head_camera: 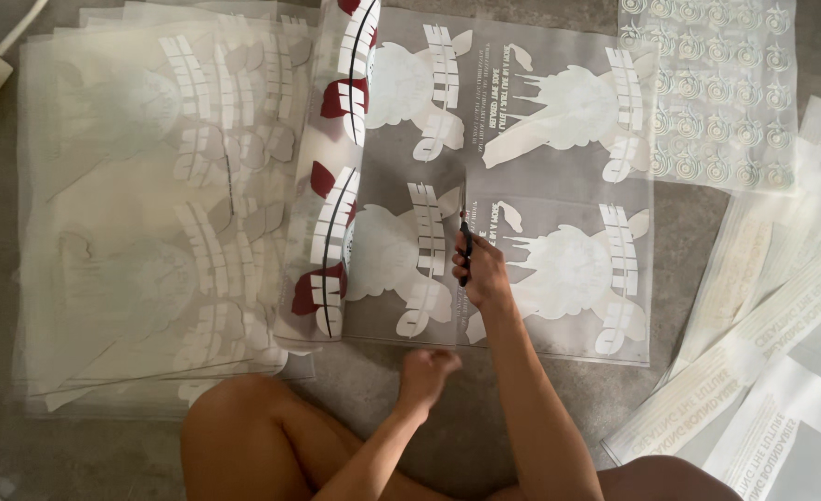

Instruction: The person sits on the floor and uses scissors to cut a large sheet of transparent material containing multiple printed designs. They repeatedly cut along the lines separating the designs and place the cut pieces into a pile.

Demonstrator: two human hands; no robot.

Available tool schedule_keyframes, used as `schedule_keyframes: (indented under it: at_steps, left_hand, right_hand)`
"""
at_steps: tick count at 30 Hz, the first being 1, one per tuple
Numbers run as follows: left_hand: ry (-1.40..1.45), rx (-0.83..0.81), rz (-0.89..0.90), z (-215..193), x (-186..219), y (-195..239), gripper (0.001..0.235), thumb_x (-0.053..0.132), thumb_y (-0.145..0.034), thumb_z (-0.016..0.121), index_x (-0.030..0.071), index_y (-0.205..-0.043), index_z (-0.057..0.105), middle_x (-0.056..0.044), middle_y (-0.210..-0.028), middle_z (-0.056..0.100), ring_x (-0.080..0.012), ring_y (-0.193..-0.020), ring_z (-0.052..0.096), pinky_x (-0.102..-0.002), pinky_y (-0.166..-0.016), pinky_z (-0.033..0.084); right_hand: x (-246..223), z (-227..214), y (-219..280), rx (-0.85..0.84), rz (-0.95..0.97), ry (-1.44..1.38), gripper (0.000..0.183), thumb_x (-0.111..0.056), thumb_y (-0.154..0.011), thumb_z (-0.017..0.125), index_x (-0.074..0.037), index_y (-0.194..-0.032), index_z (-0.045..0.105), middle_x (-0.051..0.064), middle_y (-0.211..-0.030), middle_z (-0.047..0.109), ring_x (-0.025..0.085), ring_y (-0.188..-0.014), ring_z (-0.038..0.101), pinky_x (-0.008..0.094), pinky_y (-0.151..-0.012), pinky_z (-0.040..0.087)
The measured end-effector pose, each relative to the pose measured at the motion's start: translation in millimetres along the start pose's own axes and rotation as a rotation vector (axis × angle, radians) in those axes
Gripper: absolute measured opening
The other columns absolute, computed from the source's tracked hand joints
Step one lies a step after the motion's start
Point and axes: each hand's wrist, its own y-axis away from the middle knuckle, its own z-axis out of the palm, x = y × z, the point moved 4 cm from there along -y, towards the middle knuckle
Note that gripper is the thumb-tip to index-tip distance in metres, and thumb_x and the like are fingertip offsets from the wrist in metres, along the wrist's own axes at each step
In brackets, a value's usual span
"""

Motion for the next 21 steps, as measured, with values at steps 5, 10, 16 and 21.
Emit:
schedule_keyframes:
  at_steps: [5, 10, 16, 21]
  left_hand:
    - [-0.54, -0.349, 0.319, -8, 101, 19, 0.028, 0.034, -0.085, 0.053, 0.01, -0.077, 0.065, -0.005, -0.07, 0.065, -0.0139, -0.064, 0.059, -0.029, -0.064, 0.043]
    - [-0.829, 0.378, 1.042, -27, 169, -96, 0.042, 0.02, -0.082, 0.055, 0.0, -0.119, 0.047, -0.022, -0.109, 0.054, -0.038, -0.101, 0.054, -0.049, -0.082, 0.044]
    - [-1.006, 0.545, 1.061, -35, 159, -122, 0.072, 0.045, -0.082, 0.054, -0.004, -0.132, 0.034, -0.03, -0.136, 0.03, -0.044, -0.129, 0.024, -0.053, -0.108, 0.011]
    - [-0.998, 0.542, 1.064, -36, 150, -129, 0.074, 0.045, -0.08, 0.057, -0.005, -0.131, 0.035, -0.029, -0.139, 0.025, -0.0431, -0.131, 0.02, -0.053, -0.109, 0.006]
  right_hand:
    - [9, -9, -3, -0.018, -0.084, -0.053, 0.016, -0.003, -0.086, 0.049, -0.002, -0.101, 0.046, 0.006, -0.073, 0.047, 0.01, -0.054, 0.04, 0.017, -0.042, 0.026]
    - [13, -6, -2, 0.05, -0.178, -0.042, 0.035, -0.002, -0.085, 0.044, 0.002, -0.12, 0.047, 0.007, -0.07, 0.049, 0.011, -0.053, 0.044, 0.016, -0.041, 0.031]
    - [12, -4, -15, 0.106, -0.172, -0.037, 0.037, -0.001, -0.083, 0.055, 0.005, -0.119, 0.049, 0.008, -0.065, 0.047, 0.012, -0.051, 0.042, 0.017, -0.038, 0.031]
    - [14, -7, -30, 0.099, -0.176, -0.042, 0.036, -0.001, -0.083, 0.055, 0.003, -0.119, 0.049, 0.008, -0.066, 0.05, 0.012, -0.05, 0.042, 0.018, -0.037, 0.031]
